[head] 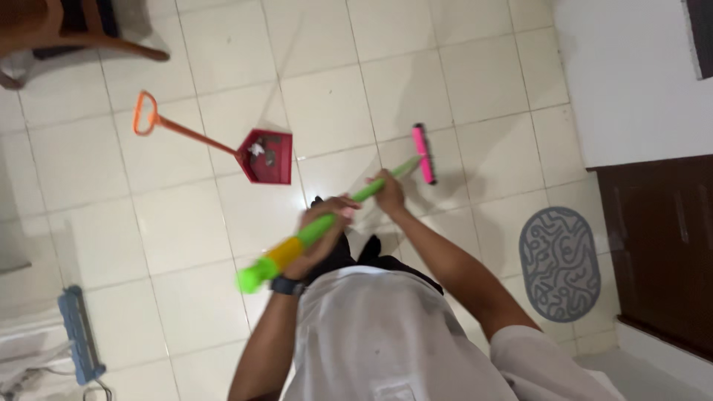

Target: The person sweeps a tiled floor using a green and yellow broom, gathering debris into a red dustpan. The person repeatedly sweeps small piles of dirt and transfers them into the dustpan held in the left hand.

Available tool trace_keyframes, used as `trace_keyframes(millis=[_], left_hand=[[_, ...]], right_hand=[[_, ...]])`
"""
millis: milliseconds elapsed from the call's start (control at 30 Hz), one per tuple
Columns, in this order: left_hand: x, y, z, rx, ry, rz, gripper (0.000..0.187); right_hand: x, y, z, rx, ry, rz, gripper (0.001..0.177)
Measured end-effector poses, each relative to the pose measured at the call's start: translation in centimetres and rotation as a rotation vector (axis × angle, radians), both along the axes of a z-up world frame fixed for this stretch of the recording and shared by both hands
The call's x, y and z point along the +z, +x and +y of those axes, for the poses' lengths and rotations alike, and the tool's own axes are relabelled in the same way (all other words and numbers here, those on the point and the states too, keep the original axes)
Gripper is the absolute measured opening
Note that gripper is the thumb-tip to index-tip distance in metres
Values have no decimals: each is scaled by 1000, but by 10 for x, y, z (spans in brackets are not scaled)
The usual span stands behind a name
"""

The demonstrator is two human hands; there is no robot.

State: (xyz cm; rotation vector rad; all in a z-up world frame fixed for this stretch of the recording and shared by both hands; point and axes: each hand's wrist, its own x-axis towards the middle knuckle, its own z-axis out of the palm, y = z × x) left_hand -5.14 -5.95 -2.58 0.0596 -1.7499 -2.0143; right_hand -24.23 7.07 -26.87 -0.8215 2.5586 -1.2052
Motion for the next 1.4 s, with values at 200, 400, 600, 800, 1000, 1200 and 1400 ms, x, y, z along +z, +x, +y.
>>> trace_keyframes(millis=[200, 400, 600, 800, 1000, 1200, 1400], left_hand=[[-61, -44, 34, 13, -59, -49, 5], [-27, -23, -14, 202, -267, -113, 18], [44, 30, -69, 33, -343, -169, 34], [73, 41, -98, -16, -299, 60, 33], [25, -2, -82, -129, -94, -218, 13], [7, -18, -83, -141, -93, -99, 19], [63, -8, -133, -152, -225, -172, 22]], right_hand=[[-15, -77, 20, 72, -4, -337, 73], [-36, -45, -62, 216, -207, -766, 34], [-5, 22, -117, 411, 16, -552, 26], [43, 61, -90, 89, -72, -561, 25], [1, 7, -11, 40, 51, -547, 30], [-18, 11, -34, -35, 255, -451, 34], [-27, 23, -117, 17, 43, -357, 28]])
